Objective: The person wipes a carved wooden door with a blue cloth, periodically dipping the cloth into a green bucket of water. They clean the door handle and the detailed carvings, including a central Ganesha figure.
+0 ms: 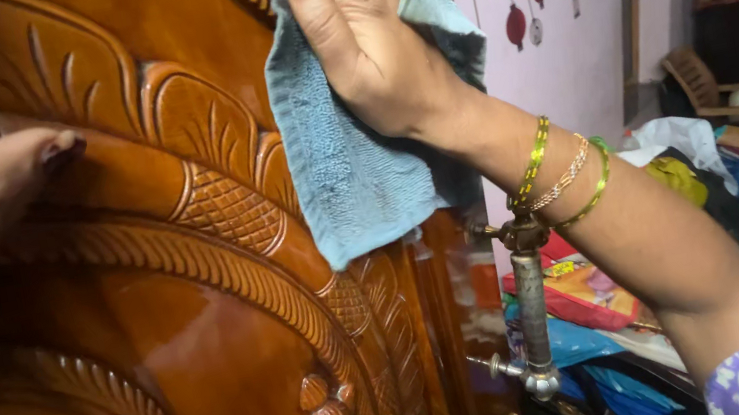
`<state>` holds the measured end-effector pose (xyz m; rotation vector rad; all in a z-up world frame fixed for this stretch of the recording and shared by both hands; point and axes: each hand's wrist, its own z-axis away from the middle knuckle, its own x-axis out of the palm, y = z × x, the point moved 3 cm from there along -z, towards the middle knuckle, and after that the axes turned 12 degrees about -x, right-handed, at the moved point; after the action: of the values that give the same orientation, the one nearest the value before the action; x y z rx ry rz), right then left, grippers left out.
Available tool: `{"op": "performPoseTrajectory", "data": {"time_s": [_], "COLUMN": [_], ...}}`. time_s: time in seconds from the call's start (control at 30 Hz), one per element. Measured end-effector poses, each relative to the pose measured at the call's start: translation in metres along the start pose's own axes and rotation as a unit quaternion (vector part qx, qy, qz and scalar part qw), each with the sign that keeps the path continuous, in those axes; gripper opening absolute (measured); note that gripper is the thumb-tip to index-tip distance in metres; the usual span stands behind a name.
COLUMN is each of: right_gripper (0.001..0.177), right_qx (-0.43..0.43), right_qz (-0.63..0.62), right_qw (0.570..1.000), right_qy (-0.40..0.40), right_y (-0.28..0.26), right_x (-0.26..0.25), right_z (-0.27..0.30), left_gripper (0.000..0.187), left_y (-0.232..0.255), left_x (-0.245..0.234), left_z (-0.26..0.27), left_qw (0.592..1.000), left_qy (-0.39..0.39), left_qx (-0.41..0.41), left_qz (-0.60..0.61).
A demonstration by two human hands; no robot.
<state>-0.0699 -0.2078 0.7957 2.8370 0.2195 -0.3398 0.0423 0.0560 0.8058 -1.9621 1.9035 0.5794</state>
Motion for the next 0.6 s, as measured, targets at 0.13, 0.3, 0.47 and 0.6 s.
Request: {"op": "performPoseTrajectory", "data": {"time_s": [0.13,0.3,0.47,0.6], "right_gripper": [0.049,0.049,0.033,0.026], "right_qx": [-0.094,-0.137,-0.124,-0.036], "right_qz": [0.056,0.085,0.102,0.091], "right_qw": [0.994,0.987,0.987,0.995], "right_qy": [-0.003,-0.016,0.009,-0.010], "right_y": [-0.017,-0.023,-0.040,-0.034], "right_x": [0.001,-0.005,-0.001,0.006], "right_z": [0.016,0.023,-0.003,-0.026], "left_gripper": [0.070,0.068,0.066,0.065], "left_y": [-0.016,-0.031,-0.038,-0.041], "left_x": [-0.011,-0.025,-0.026,-0.039], "left_z": [0.008,0.026,0.039,0.045], "left_qw": [0.999,0.996,0.990,0.986], "left_qy": [-0.003,-0.003,-0.017,-0.027], "left_qx": [-0.005,-0.008,-0.015,-0.021], "left_qz": [0.046,0.094,0.141,0.164]}}
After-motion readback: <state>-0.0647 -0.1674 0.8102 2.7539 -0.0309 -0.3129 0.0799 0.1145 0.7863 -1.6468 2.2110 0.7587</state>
